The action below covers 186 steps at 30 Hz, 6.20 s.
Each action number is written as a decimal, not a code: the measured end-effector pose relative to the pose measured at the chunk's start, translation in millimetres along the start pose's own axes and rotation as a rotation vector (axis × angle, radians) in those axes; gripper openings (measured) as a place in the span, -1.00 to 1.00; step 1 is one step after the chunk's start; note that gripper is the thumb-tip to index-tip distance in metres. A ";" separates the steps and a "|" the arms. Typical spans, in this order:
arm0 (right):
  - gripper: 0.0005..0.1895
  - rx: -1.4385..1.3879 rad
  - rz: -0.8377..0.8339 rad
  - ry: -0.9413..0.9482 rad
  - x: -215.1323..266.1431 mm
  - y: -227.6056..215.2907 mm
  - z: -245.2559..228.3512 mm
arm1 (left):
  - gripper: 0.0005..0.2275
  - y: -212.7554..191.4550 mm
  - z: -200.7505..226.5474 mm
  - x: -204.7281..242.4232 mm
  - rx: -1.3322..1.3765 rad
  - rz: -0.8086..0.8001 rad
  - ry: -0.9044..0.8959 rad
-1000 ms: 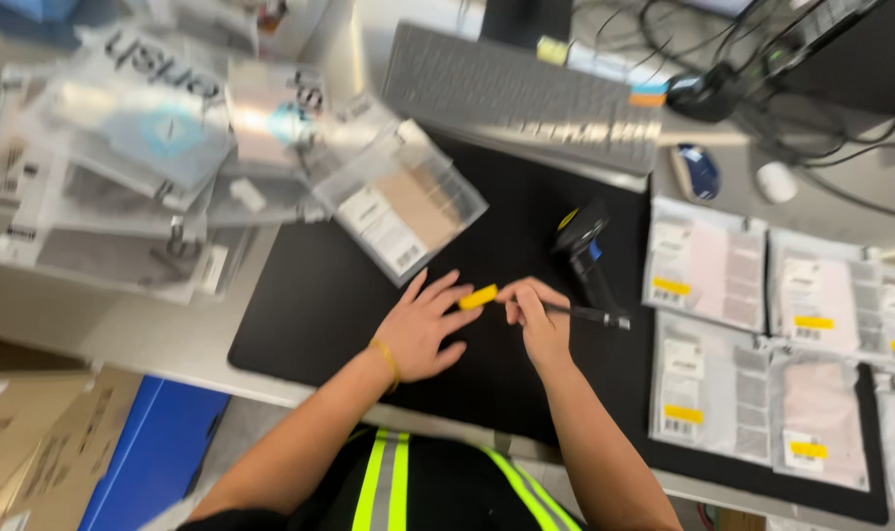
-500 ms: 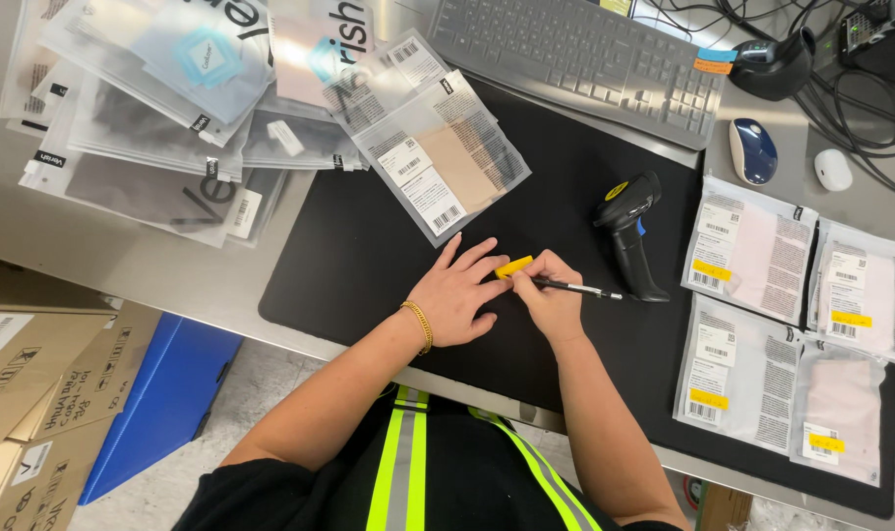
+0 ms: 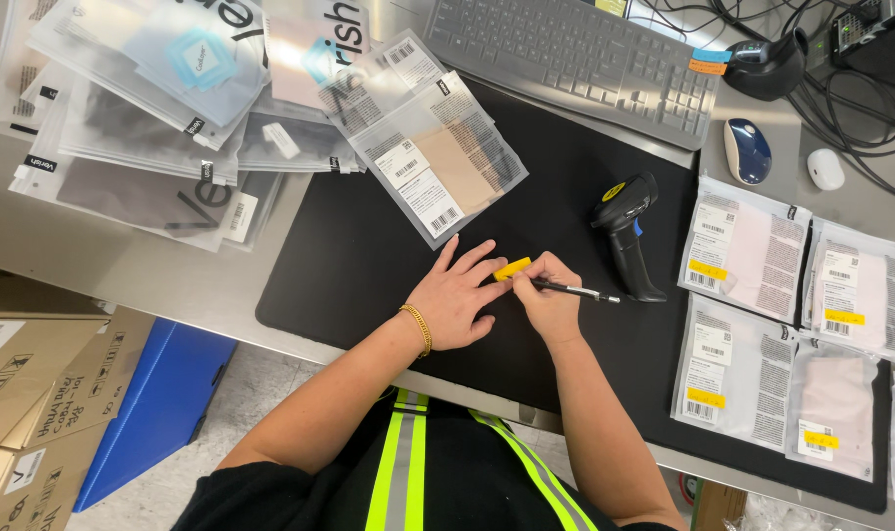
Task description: The person repeatedly picks up sealed plastic packages, scans their barcodes with a handheld scanner, writes on yellow labels with a pen, and places the labeled packages into a stack on the right side of the desk.
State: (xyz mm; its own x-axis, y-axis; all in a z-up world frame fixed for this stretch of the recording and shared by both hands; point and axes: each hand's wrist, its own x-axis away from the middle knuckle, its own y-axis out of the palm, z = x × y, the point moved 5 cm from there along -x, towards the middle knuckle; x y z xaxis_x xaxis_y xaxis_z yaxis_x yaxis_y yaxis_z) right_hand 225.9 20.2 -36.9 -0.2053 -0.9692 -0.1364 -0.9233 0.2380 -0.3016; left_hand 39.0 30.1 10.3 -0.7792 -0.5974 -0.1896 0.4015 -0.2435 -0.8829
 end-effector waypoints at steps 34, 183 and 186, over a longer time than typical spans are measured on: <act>-0.94 -0.121 -0.066 -0.003 -5.9 -6.2 -8.6 | -0.45 -7.6 6.1 -2.5 0.017 -0.012 0.019; -0.49 0.851 0.308 -0.094 -31.3 -96.6 -29.5 | -0.12 -39.3 -74.8 -50.5 -0.156 -0.031 -0.661; -0.53 0.843 0.297 -0.027 -28.1 -102.3 -20.3 | -0.22 -28.9 -66.6 -56.4 0.167 -0.005 -0.696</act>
State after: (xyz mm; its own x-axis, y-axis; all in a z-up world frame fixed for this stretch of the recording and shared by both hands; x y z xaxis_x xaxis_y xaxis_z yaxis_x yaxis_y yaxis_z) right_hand 319.6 21.8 16.9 -0.3800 -0.8609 -0.3383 -0.2858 0.4571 -0.8422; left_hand 39.3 121.8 17.9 -0.3158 -0.9314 0.1812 0.5108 -0.3278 -0.7948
